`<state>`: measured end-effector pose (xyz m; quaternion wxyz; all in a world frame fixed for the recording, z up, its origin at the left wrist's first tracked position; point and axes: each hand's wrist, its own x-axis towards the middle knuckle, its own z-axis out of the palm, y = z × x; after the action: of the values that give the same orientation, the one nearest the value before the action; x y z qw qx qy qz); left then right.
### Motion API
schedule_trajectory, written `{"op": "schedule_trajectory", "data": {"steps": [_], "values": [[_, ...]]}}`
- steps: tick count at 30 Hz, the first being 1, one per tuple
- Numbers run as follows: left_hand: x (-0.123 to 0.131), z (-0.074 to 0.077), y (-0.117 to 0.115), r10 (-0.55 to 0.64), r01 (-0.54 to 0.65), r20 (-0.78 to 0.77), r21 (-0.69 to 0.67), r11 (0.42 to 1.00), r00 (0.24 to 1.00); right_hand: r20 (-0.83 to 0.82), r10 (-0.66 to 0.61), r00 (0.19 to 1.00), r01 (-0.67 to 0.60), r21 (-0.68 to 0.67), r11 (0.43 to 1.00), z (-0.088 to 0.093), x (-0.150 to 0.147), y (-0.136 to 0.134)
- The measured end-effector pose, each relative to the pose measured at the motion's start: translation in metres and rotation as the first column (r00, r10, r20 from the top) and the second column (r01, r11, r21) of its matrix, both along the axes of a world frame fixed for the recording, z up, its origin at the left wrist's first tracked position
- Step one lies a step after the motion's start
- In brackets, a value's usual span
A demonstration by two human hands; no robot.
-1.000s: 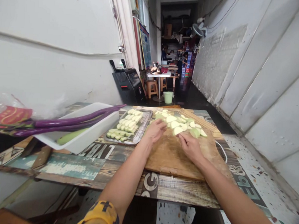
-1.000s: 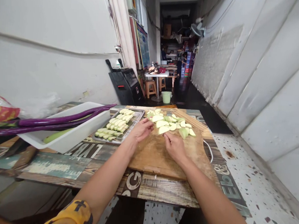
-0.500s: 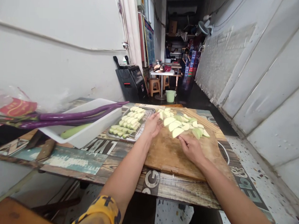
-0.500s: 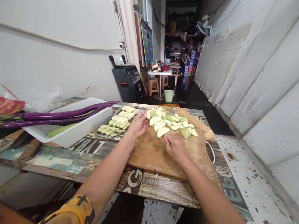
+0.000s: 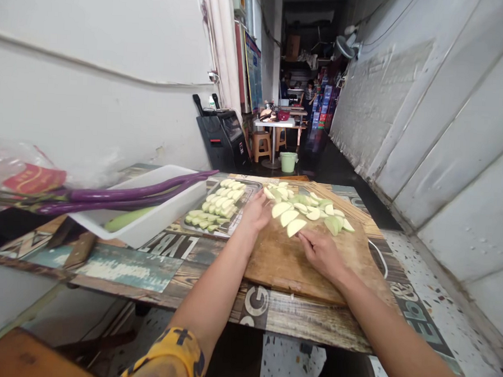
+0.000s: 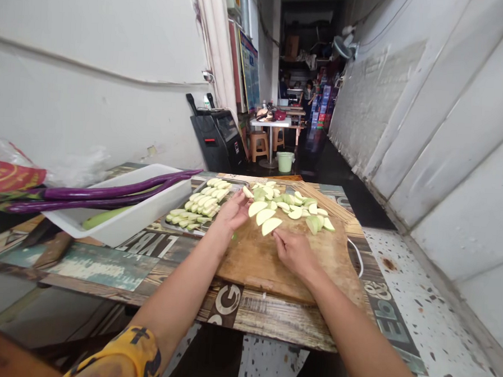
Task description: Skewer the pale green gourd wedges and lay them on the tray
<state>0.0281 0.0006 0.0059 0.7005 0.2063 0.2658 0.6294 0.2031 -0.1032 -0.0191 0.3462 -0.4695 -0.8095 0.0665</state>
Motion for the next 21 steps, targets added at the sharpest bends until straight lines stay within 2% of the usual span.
{"op": "schedule_trajectory", "data": {"steps": [4,8,14,18,21], "values": [[0.000,-0.001,0.003,0.004,-0.001,0.053,-0.071,0.997,0.999,0.018,-0.012,1.000,0.012,-0.014,1.000,0.000,-0.001,0.000],[0.000,0.000,0.003,0.054,-0.055,-0.007,-0.079,0.995,0.998,0.026,-0.011,1.000,0.012,-0.011,1.000,-0.001,-0.002,0.000],[0.003,0.009,-0.003,-0.007,0.005,-0.022,-0.066,0.998,1.000,0.055,-0.002,0.998,0.003,-0.027,1.000,-0.001,-0.004,-0.001],[0.006,0.004,-0.002,0.032,-0.033,-0.017,-0.019,0.999,0.999,0.060,-0.002,0.998,0.004,-0.024,1.000,0.000,-0.005,-0.001],[0.005,-0.002,0.001,0.045,-0.044,0.042,-0.014,0.999,0.998,0.059,-0.006,0.998,0.008,-0.023,1.000,0.000,-0.004,-0.001]]}}
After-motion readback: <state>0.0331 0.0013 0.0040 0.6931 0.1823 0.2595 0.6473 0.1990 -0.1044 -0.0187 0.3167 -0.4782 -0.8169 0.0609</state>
